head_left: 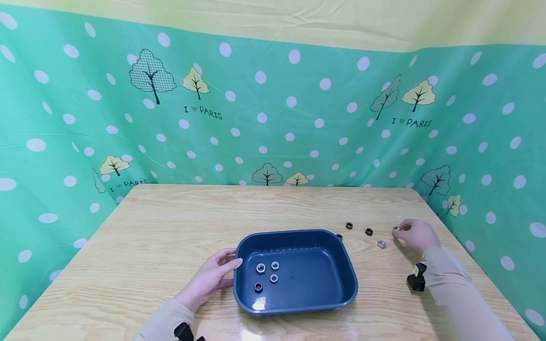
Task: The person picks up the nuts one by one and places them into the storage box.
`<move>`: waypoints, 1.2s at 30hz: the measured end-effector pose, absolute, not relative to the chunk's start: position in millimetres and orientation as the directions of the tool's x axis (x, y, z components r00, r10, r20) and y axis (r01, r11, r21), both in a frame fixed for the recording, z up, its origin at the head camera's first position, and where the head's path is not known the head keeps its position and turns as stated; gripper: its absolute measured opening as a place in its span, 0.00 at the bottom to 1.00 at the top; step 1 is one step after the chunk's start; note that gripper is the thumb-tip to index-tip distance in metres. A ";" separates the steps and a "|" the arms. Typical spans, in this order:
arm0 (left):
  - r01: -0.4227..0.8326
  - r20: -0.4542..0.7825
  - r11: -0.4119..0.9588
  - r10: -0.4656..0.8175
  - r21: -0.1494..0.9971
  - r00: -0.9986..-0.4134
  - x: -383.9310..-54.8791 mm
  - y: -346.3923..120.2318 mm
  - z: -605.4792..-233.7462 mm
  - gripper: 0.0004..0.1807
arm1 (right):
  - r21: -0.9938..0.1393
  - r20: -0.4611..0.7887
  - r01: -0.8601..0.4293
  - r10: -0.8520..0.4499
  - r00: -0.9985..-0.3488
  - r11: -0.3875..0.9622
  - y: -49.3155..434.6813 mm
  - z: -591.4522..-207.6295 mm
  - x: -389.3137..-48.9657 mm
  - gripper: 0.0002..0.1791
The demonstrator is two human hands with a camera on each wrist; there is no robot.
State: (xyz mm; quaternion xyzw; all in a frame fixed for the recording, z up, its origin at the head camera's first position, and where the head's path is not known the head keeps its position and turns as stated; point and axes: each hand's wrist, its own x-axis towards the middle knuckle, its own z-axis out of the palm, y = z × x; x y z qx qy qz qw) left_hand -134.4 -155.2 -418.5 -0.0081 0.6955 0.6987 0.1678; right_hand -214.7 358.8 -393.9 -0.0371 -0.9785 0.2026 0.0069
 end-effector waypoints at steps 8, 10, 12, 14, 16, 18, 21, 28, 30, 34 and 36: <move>-0.248 -0.246 0.022 0.218 0.969 -0.944 -134.6 -154.7 -418.6 0.30 | -0.425 -0.027 0.076 0.071 -0.997 0.902 360.2 -388.3 -213.3 0.19; -0.247 -0.246 0.023 0.216 0.969 -0.945 -134.7 -154.6 -418.8 0.30 | -0.430 -0.022 0.067 0.064 -0.998 0.900 360.1 -387.2 -213.3 0.19; -0.247 -0.246 0.024 0.215 0.969 -0.945 -134.7 -154.6 -418.8 0.30 | -0.428 -0.009 0.054 0.056 -0.998 0.902 359.2 -386.3 -212.9 0.18; -0.246 -0.245 0.022 0.215 0.969 -0.945 -134.8 -154.5 -418.9 0.30 | -0.425 -0.001 0.048 0.053 -0.999 0.904 357.8 -385.0 -212.2 0.18; -0.245 -0.244 0.020 0.215 0.969 -0.946 -134.9 -154.4 -418.9 0.30 | -0.429 0.007 0.042 0.050 -0.999 0.903 356.4 -383.9 -211.7 0.19; -0.245 -0.242 0.016 0.215 0.969 -0.946 -135.0 -154.2 -418.8 0.30 | -0.429 0.023 0.032 0.046 -0.999 0.903 355.2 -383.4 -211.8 0.18; -0.245 -0.242 0.012 0.214 0.970 -0.946 -135.0 -154.0 -418.8 0.30 | -0.432 0.038 0.018 0.038 -0.999 0.902 353.9 -382.0 -212.1 0.18; -0.244 -0.241 0.009 0.213 0.970 -0.947 -134.0 -153.6 -417.9 0.30 | -0.418 0.075 -0.032 -0.001 -0.997 0.908 347.8 -375.0 -211.5 0.15; -0.243 -0.240 0.010 0.213 0.970 -0.947 -133.8 -153.4 -417.5 0.30 | -0.420 0.088 -0.047 -0.011 -0.996 0.906 345.8 -373.7 -211.7 0.16; -0.245 -0.243 0.014 0.214 0.969 -0.946 -133.8 -153.2 -417.3 0.30 | -0.437 0.095 -0.060 -0.020 -0.995 0.897 341.0 -372.2 -212.2 0.17; -0.248 -0.246 0.016 0.216 0.969 -0.945 -133.9 -153.2 -417.4 0.30 | -0.448 0.097 -0.067 -0.026 -0.995 0.891 338.8 -371.3 -212.1 0.17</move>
